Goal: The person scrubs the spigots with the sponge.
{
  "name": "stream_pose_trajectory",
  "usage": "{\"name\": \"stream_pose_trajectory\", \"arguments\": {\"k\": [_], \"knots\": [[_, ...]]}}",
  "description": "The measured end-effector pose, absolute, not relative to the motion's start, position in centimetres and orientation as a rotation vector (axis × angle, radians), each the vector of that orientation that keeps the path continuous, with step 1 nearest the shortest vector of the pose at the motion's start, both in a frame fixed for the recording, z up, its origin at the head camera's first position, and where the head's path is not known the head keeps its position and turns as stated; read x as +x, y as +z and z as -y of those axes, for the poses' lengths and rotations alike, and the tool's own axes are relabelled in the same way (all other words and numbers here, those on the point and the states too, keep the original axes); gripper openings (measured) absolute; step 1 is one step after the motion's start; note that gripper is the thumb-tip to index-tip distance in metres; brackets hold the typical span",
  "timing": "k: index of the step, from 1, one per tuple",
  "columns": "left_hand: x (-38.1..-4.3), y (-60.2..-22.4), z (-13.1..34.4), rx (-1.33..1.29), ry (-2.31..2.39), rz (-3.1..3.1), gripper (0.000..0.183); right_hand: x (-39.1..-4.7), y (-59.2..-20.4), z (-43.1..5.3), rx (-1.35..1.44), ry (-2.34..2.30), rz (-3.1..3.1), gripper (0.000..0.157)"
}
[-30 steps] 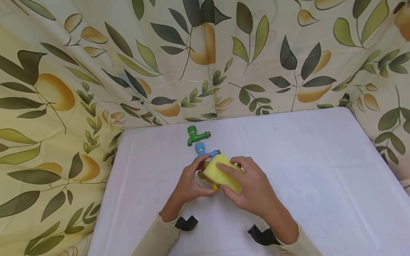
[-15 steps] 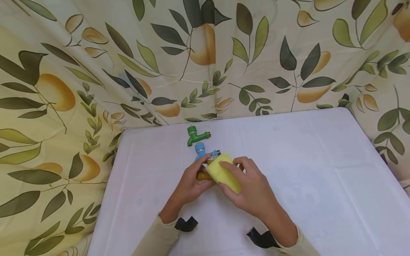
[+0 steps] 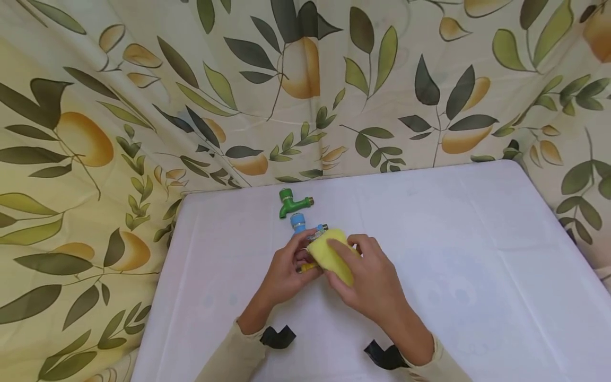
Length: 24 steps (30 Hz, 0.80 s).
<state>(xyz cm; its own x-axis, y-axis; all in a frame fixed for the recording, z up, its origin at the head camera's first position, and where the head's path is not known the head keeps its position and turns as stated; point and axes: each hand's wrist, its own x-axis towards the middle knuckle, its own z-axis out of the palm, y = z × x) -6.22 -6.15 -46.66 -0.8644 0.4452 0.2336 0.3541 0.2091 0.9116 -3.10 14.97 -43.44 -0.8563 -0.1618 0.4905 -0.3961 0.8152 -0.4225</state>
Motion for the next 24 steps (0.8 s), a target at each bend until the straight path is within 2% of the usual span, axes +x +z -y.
{"name": "stream_pose_trajectory", "arguments": {"k": [16,24], "knots": [[-6.4,-46.5,5.7,0.792,1.783,-2.392,0.075,-3.1,-43.3,-15.2,0.418,0.770,2.547,0.058],[-7.3,-47.0,7.7,0.872,1.979,-1.566,0.093,-3.2,-42.8,-15.7,0.362,0.807,2.524,0.057]]}}
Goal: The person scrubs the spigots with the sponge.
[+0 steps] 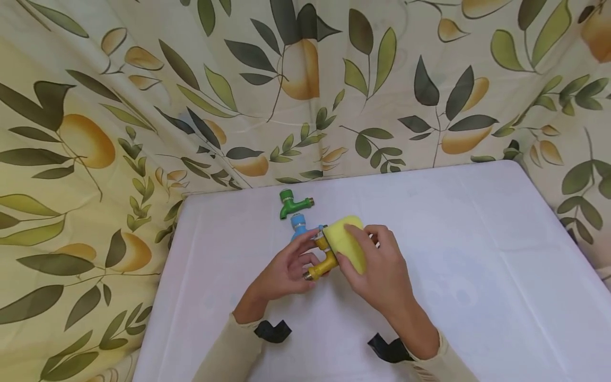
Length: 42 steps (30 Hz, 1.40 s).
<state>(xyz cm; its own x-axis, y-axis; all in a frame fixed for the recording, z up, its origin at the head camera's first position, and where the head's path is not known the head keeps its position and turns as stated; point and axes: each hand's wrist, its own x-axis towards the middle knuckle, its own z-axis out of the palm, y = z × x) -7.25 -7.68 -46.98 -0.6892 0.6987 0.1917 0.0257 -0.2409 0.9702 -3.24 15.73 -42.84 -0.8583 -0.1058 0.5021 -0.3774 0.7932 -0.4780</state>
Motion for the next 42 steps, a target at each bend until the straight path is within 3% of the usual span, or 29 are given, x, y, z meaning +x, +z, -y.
{"name": "stream_pose_trajectory", "arguments": {"k": [14,23,38,42], "knots": [[-8.1,-48.0,7.7,0.940,2.113,-1.261,0.108,-2.6,-41.6,-15.4,0.440,0.892,2.543,0.060],[-8.5,-48.3,7.2,0.928,2.209,-1.197,0.099,-2.7,-41.3,-15.5,0.383,0.885,2.592,0.058],[-9.0,-48.5,7.3,0.915,2.227,-1.211,0.099,-3.1,-41.4,-15.4,0.371,0.849,2.561,0.058],[-8.9,-48.5,7.2,0.944,2.212,-1.316,0.107,-2.7,-41.2,-15.1,0.639,0.902,2.543,0.057]]}}
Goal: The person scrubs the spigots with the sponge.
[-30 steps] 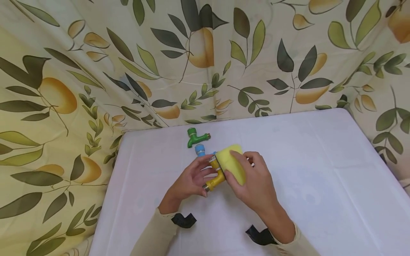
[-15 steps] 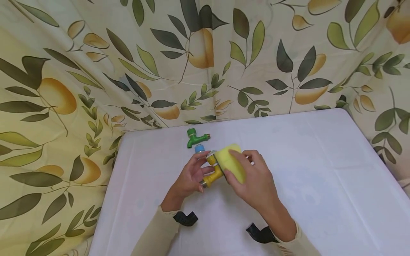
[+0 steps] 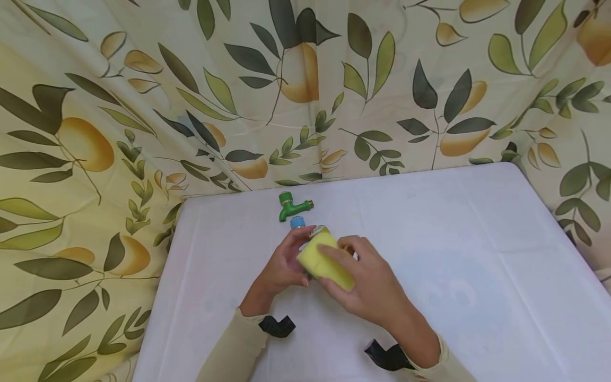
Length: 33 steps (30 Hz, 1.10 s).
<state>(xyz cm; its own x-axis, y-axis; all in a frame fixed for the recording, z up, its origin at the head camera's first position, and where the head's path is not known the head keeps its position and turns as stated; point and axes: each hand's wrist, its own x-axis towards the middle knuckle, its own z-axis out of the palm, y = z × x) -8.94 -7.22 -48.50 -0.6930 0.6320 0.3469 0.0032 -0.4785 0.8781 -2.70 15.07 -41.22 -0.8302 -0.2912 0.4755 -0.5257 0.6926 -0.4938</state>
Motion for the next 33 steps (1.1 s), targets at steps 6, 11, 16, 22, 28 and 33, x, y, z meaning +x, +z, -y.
{"name": "stream_pose_trajectory", "arguments": {"k": [6,11,16,22,28,33], "knots": [[-8.8,-48.5,6.9,0.942,2.239,-1.403,0.114,-2.4,-41.1,-15.1,0.793,0.902,2.469,0.056],[-8.9,-48.5,7.0,0.883,2.333,-1.361,0.106,-2.4,-41.3,-15.1,0.625,0.833,2.515,0.057],[-8.9,-48.3,7.1,0.929,2.369,-1.327,0.100,-2.2,-41.4,-15.5,0.664,0.910,2.515,0.054],[-8.9,-48.2,7.3,0.963,2.396,-1.274,0.093,-2.7,-41.9,-15.8,0.508,0.838,2.427,0.053],[-8.8,-47.9,7.3,0.993,2.377,-1.257,0.091,-2.6,-41.9,-16.2,0.551,0.827,2.466,0.056],[-8.7,-47.7,7.0,1.029,2.335,-1.289,0.092,-2.8,-41.7,-16.1,0.438,0.880,2.499,0.056]]}}
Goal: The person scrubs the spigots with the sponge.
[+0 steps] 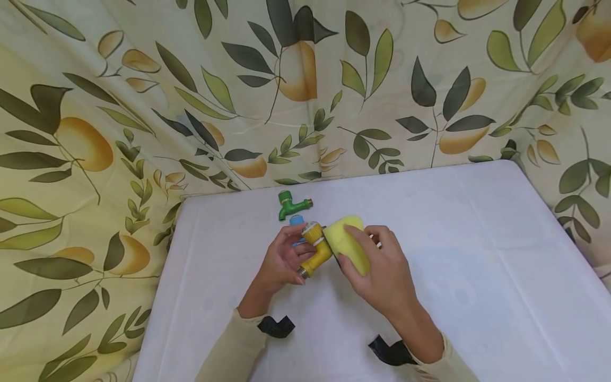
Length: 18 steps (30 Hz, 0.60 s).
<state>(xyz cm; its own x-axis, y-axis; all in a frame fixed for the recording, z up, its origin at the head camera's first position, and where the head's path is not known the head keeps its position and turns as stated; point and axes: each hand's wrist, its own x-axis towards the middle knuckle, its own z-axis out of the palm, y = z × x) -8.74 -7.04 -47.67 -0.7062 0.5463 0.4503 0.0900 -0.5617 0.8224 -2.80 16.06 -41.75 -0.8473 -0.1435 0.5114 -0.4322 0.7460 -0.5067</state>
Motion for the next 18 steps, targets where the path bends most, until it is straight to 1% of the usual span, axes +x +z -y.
{"name": "stream_pose_trajectory", "arguments": {"k": [5,8,12,18], "knots": [[-8.50,-47.68,6.76,1.057,2.266,-1.283,0.098,-2.88,-41.84,-15.81,0.493,0.955,2.485,0.060],[-8.35,-47.55,6.67,1.055,2.228,-1.269,0.102,-3.14,-42.03,-15.95,0.468,0.929,2.451,0.057],[-8.17,-47.30,6.70,1.066,2.197,-1.295,0.106,-3.21,-42.23,-16.13,0.569,0.917,2.424,0.049],[-7.88,-47.12,6.75,0.999,2.207,-1.385,0.110,-3.29,-42.17,-16.08,0.583,0.887,2.386,0.046]]}}
